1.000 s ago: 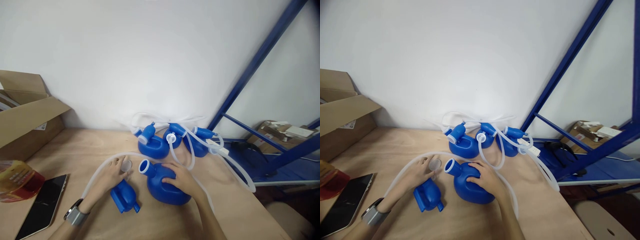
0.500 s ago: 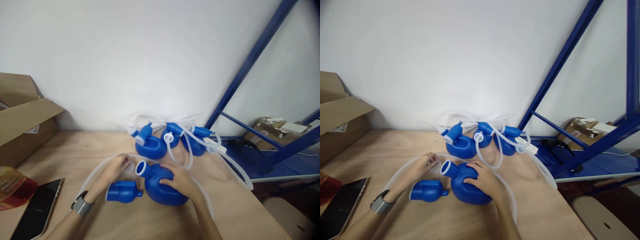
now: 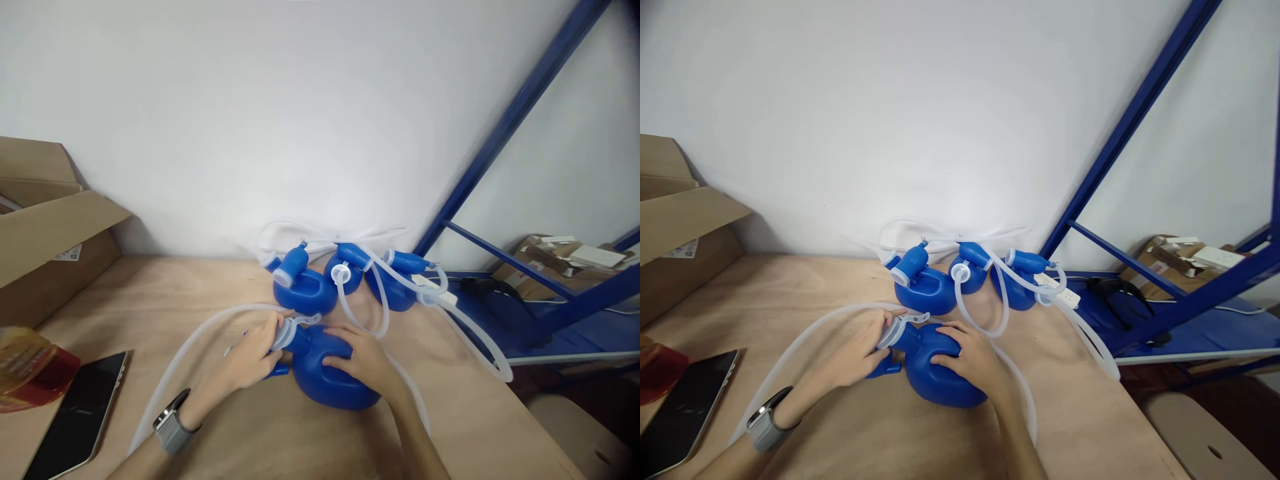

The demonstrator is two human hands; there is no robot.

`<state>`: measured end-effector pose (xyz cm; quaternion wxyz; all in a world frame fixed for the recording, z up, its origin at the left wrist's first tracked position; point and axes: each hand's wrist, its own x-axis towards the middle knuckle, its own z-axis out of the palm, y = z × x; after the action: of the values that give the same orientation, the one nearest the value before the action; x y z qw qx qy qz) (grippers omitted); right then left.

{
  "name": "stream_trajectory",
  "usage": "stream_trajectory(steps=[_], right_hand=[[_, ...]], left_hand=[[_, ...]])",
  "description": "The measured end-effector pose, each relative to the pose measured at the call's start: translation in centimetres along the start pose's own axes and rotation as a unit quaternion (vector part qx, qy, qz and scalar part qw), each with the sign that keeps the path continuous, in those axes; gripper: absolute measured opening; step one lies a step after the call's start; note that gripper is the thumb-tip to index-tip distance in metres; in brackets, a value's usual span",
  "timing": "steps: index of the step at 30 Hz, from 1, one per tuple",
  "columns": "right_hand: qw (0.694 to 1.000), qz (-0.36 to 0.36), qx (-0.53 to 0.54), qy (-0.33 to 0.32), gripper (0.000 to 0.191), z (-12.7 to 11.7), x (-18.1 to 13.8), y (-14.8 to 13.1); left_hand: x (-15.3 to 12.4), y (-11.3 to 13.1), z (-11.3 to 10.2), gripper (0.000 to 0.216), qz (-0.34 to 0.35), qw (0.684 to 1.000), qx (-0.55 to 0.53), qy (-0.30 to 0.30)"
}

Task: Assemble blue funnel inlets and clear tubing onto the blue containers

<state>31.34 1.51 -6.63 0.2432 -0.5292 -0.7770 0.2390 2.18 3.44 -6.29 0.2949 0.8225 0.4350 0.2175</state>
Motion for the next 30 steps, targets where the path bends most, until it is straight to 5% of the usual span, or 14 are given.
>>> stream_trajectory(steps=[4,7,11,19,30], right_hand=[[1.000,-0.005,0.001,0.002,0.052,-0.1,0.0,0.0],[1.000,-0.009,0.013,-0.009,0.053,-0.2,0.1,-0.1],[1.000,-0.001,0.015,-0.005,0.054,-0.1,0.1,-0.1],[0.998,-0.011,0.060,-0.006,0.057,0.5,0.1,0.0],[0.997,-0.020,0.076,-0.017,0.048,-0.9,0.7,-1.1]], left_hand=[[0.9,-1.4,0.2,0.079,0.026,0.999,0.001,-0.020],[1.4,-1.3,0.3,0.089,0.049,0.998,0.002,-0.034],[1.6,-0.6,1.1,0.083,0.068,0.997,-0.006,-0.023],[1.0,-1.0,4.5,0.062,0.120,0.988,-0.012,0.100],[2.0,1.0,0.2,0.048,0.098,0.995,-0.020,-0.027]])
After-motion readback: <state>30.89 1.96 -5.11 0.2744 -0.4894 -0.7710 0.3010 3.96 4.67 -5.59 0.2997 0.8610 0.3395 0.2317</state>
